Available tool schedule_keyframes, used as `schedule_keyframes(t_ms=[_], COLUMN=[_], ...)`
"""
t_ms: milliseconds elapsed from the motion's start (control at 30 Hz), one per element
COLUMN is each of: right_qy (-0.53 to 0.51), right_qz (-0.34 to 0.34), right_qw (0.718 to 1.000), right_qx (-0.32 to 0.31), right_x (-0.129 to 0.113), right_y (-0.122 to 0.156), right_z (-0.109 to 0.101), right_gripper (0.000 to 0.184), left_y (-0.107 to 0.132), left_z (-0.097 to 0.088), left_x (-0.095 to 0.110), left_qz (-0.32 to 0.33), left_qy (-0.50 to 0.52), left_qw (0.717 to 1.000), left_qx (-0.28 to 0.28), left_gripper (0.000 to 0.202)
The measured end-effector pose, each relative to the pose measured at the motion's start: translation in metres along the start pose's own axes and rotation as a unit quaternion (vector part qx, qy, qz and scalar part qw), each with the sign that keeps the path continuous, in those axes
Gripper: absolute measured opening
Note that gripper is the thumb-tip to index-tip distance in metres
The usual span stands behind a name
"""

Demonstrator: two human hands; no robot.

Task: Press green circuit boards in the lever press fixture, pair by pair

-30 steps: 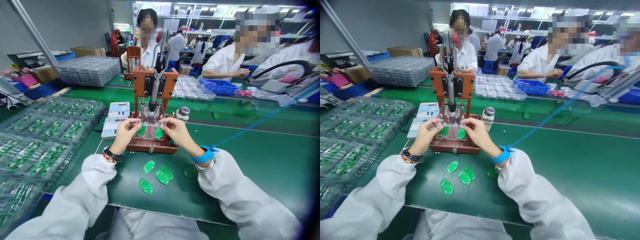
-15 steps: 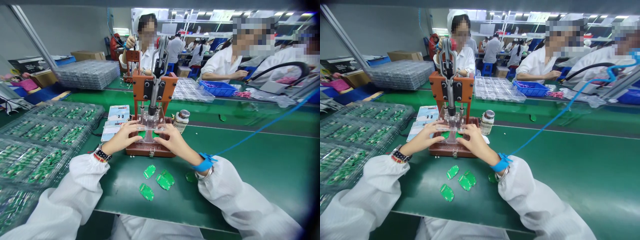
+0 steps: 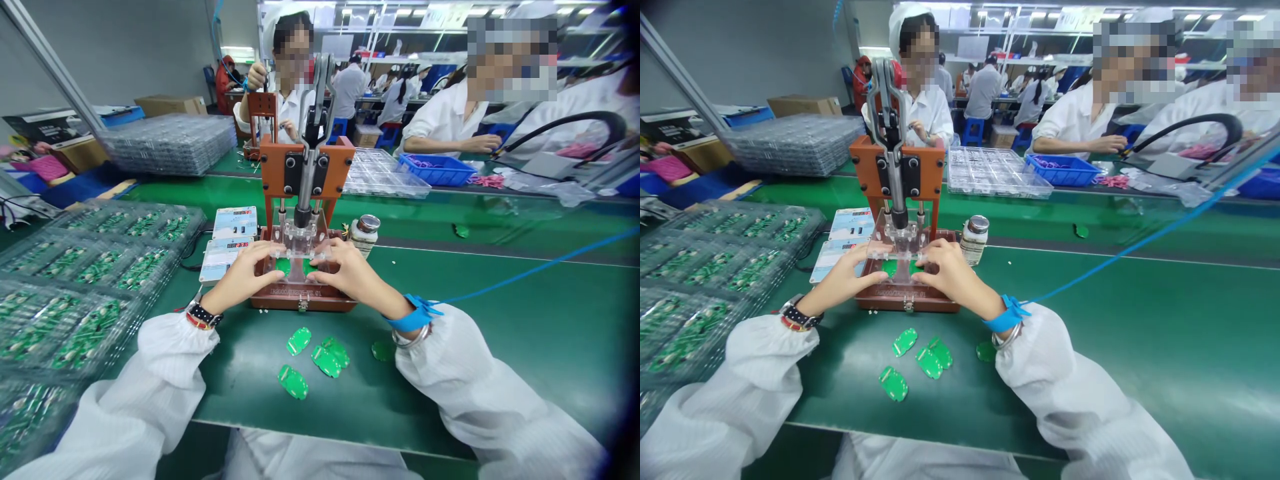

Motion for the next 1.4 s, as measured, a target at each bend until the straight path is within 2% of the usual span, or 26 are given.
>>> schedule_keyframes(t_ms=[267,333,433,567,733,800,900,1000,1133,1233,1400], right_qy=[-0.047,-0.043,0.016,0.107,0.161,0.172,0.138,0.112,0.131,0.158,0.219], right_qz=[-0.025,-0.026,-0.028,-0.033,-0.026,-0.022,-0.027,-0.017,-0.017,-0.019,-0.005], right_qw=[0.998,0.999,0.999,0.992,0.982,0.980,0.984,0.988,0.986,0.982,0.975], right_qx=[0.029,0.013,-0.025,-0.064,-0.093,-0.098,-0.107,-0.101,-0.104,-0.101,-0.037], right_x=[0.001,0.001,-0.002,-0.014,-0.021,-0.021,-0.019,-0.016,-0.018,-0.026,-0.038], right_y=[0.002,0.001,0.001,0.000,-0.005,-0.006,-0.004,-0.001,0.001,0.005,0.018], right_z=[-0.006,-0.004,0.000,0.000,-0.003,-0.003,-0.001,-0.001,-0.002,0.006,0.018], right_gripper=[0.020,0.020,0.017,0.016,0.015,0.013,0.010,0.014,0.019,0.017,0.021], left_y=[0.000,0.000,0.000,0.001,0.003,0.005,0.007,0.010,0.011,0.011,0.011], left_z=[0.001,0.001,0.002,0.003,-0.001,-0.006,-0.013,-0.017,-0.019,-0.021,-0.031], left_x=[-0.001,0.001,0.003,0.006,0.004,0.001,-0.004,-0.010,-0.014,-0.016,-0.024], left_qz=[-0.023,-0.019,-0.005,0.016,0.017,0.017,0.008,-0.004,-0.014,-0.015,-0.026], left_qy=[-0.087,-0.090,-0.070,-0.039,-0.026,-0.020,-0.002,0.023,0.031,0.027,0.010], left_qw=[0.996,0.996,0.997,0.999,0.999,0.999,0.998,0.996,0.994,0.994,0.992], left_qx=[-0.007,-0.013,-0.014,0.004,0.026,0.044,0.069,0.089,0.099,0.103,0.121], left_gripper=[0.039,0.041,0.040,0.035,0.032,0.031,0.029,0.025,0.024,0.024,0.025])
Point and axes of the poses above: each hand's wrist, its own y-axis away from the middle knuckle, its own z-axis out of the palm, x = y × z, the point moved 7 cm from there along -y, towards the middle knuckle, and after that the axes turned 6 degrees about -z, right-handed, at the moved point
